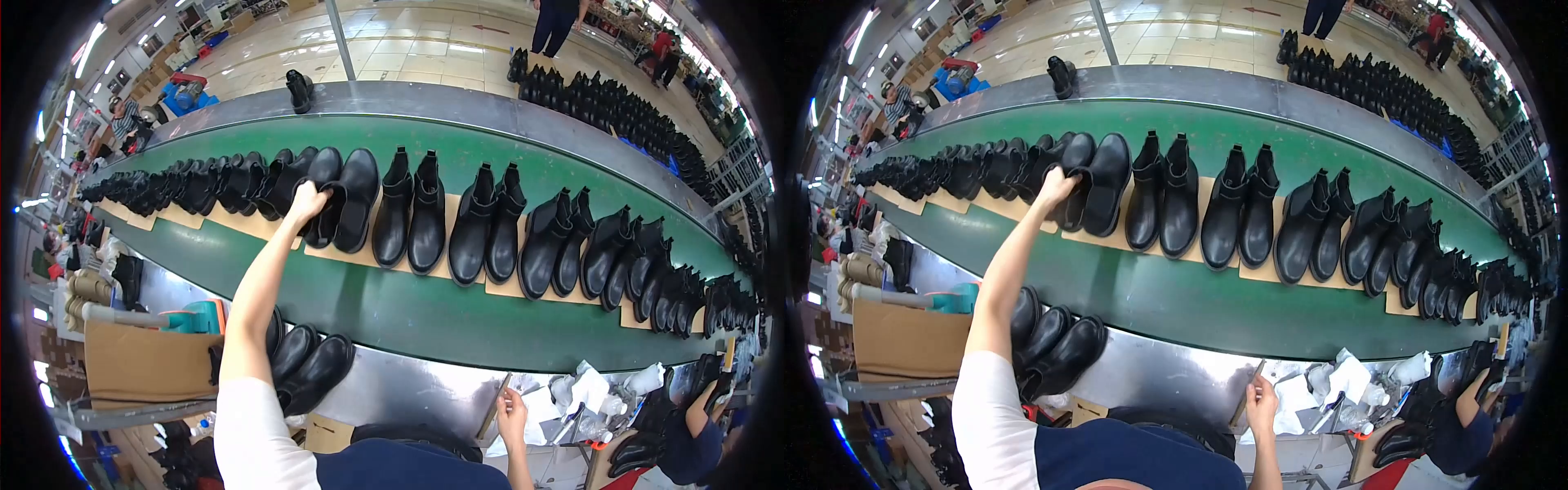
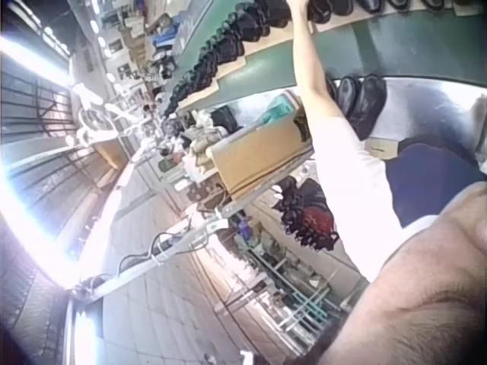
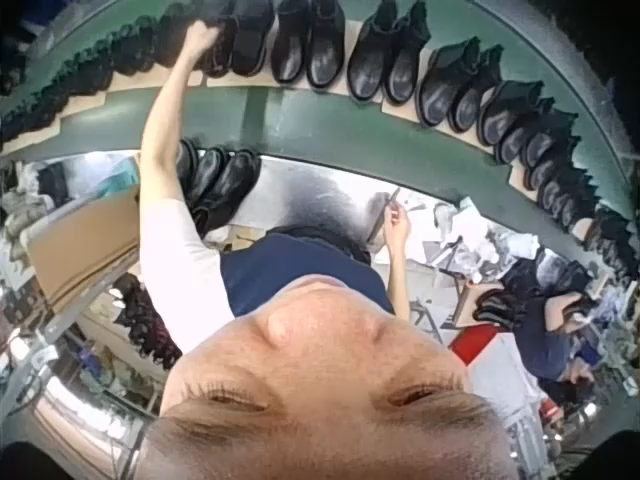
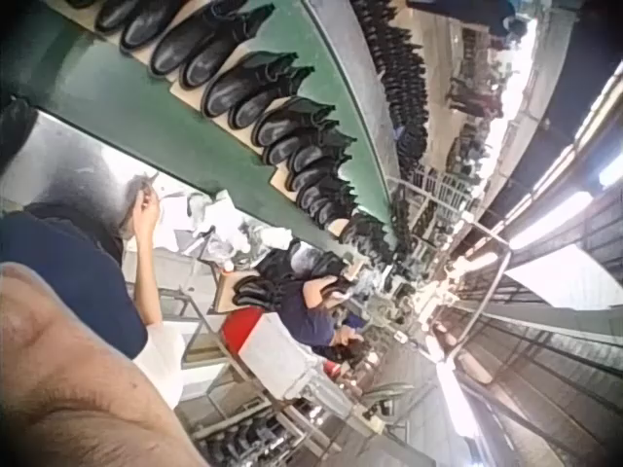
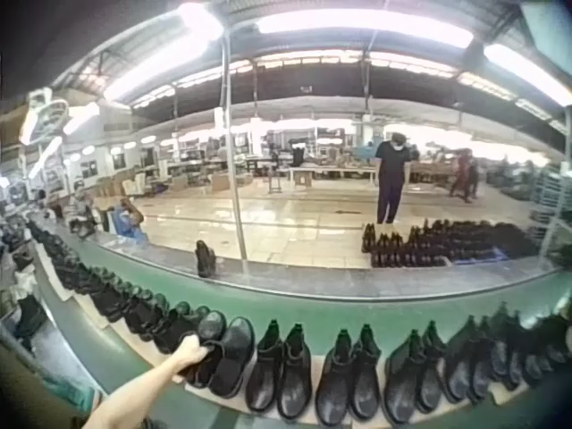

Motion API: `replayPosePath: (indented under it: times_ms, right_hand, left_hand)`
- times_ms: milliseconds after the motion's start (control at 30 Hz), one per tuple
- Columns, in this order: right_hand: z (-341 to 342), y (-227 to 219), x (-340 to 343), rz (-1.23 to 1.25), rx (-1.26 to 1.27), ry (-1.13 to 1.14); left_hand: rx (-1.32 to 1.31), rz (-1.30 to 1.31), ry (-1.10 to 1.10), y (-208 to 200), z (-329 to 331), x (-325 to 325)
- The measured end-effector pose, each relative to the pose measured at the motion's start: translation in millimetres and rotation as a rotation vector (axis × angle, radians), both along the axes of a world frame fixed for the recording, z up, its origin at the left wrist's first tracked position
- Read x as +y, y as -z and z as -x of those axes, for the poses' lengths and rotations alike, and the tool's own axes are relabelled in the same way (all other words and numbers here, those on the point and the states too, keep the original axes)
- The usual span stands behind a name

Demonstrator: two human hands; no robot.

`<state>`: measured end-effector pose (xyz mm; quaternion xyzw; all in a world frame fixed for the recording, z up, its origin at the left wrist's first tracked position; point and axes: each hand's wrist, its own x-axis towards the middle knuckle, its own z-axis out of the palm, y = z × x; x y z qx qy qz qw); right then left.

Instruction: Inspecting and cleaning black boots on a production line.

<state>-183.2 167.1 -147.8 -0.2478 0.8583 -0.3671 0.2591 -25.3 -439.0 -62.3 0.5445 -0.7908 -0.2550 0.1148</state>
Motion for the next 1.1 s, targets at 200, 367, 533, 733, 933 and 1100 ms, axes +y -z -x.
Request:
replayPosePath:
  times_ms: [200,367,533,733,933,1100]
  right_hand:
    - [-3,-6,-2,-0.357,0.312,-0.125]
    - [-22,17,14,-0.488,0.253,-0.081]
    - [-18,24,22,-0.39,0.316,-0.045]
    - [-5,22,56,-0.521,0.216,0.06]
    - [2,22,63,-0.503,0.332,0.054]
    - [24,-7,23,-0.066,0.527,0.092]
  left_hand:
    - [-0.103,0.521,-0.28,47,64,-25]
    - [0.243,0.469,0.097,0,166,41]
    - [-0.222,-0.144,0.015,22,210,29]
    - [-0.095,0.157,0.026,33,167,69]
    - [0.188,0.449,0.392,-23,74,163]
    - [0.072,0.559,1.121,-64,39,254]
